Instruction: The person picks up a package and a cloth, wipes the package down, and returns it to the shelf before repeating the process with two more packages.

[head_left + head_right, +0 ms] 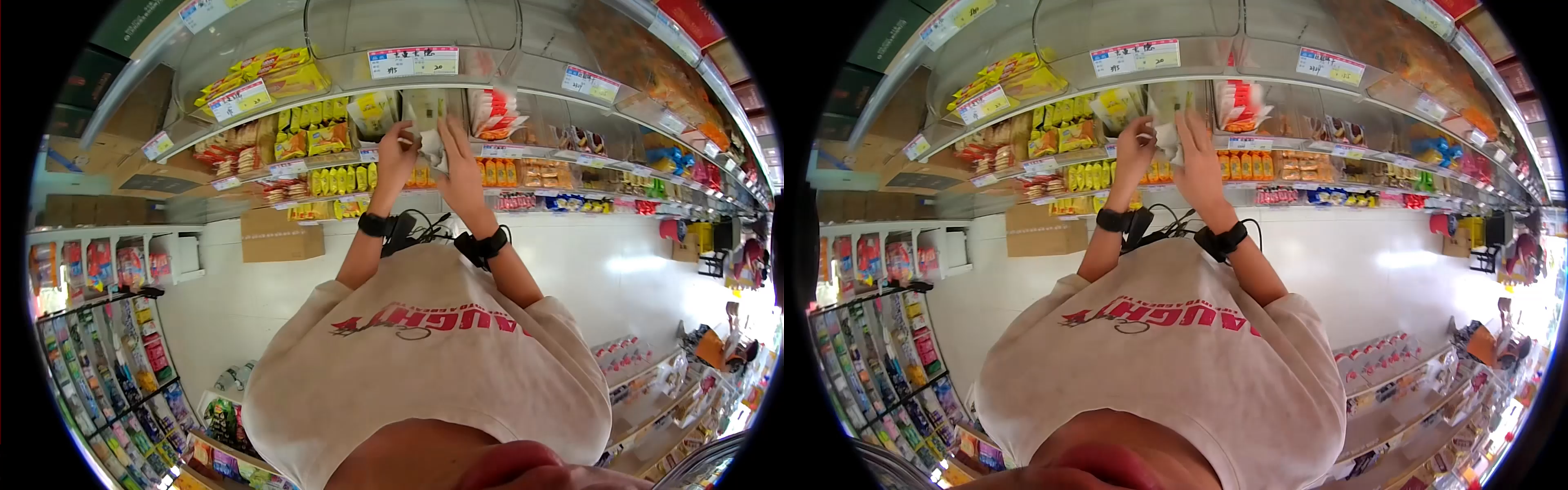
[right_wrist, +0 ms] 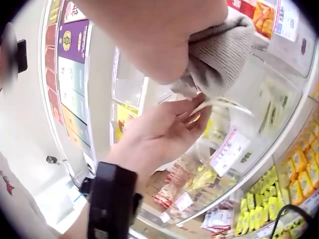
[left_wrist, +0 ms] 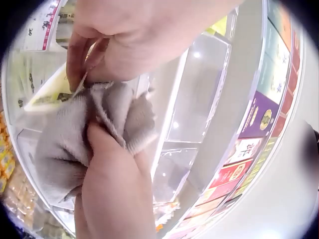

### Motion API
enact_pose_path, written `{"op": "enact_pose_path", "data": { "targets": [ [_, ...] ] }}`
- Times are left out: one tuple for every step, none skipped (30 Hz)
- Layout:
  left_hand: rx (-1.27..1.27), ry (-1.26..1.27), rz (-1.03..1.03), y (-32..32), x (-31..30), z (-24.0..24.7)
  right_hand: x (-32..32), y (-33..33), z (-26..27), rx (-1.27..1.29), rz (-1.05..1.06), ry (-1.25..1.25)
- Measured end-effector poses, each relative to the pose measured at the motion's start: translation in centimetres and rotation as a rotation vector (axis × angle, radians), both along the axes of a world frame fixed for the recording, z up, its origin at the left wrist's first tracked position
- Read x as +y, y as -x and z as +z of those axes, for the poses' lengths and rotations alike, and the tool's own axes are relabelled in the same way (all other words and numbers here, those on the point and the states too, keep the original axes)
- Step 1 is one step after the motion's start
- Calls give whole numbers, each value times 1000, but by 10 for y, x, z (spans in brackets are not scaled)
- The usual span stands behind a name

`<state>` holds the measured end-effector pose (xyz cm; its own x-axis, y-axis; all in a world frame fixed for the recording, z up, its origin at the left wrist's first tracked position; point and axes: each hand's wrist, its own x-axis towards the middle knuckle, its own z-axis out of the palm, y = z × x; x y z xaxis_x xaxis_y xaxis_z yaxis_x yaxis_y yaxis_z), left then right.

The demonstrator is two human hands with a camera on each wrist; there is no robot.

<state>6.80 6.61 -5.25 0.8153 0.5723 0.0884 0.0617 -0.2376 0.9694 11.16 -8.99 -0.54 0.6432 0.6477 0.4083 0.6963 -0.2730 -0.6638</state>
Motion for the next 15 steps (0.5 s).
{"op": "enact_pose_path", "data": {
  "targets": [
    [2, -14, -26, -7, 4, 0, 3, -3, -10, 59, 27, 5],
    [-7, -215, -38, -13, 7, -1, 7, -10, -28, 115, 54, 11],
    [-12, -206, -29, -21, 11, -4, 12, -17, -38, 170, 80, 19],
    [-18, -195, -22, -29, 16, -10, 16, -23, -38, 101, 59, 14],
    [-23, -182, -17, -35, 19, -17, 18, -30, -41, 88, 78, 3],
    [23, -158, 16, -35, 15, -4, 21, -39, -45, 73, 93, -9],
    [43, -294, 3, -35, 14, 4, 25, -46, -46, 59, 105, -21],
    [65, -426, -12, -32, 14, 10, 27, -50, -48, 60, 122, -22],
    [90, -557, -28, -31, 14, 12, 31, -51, -49, 64, 139, -22],
    [3, -705, 38, -32, 13, 15, 34, -54, -50, 67, 156, -20],
    [6, -689, 61, -31, 12, 18, 36, -58, -57, 56, 174, -22],
    [12, -671, 87, -28, 11, 30, 39, -61, -64, 46, 194, -20],
    [16, -652, 115, -25, 13, 36, 41, -65, -71, 34, 217, -18],
    [-81, -652, 136, -24, 24, 30, 44, -70, -77, 89, 231, 45],
    [-70, -601, 192, -19, 27, 39, 48, -73, -79, 146, 248, 109]
  ]
}}
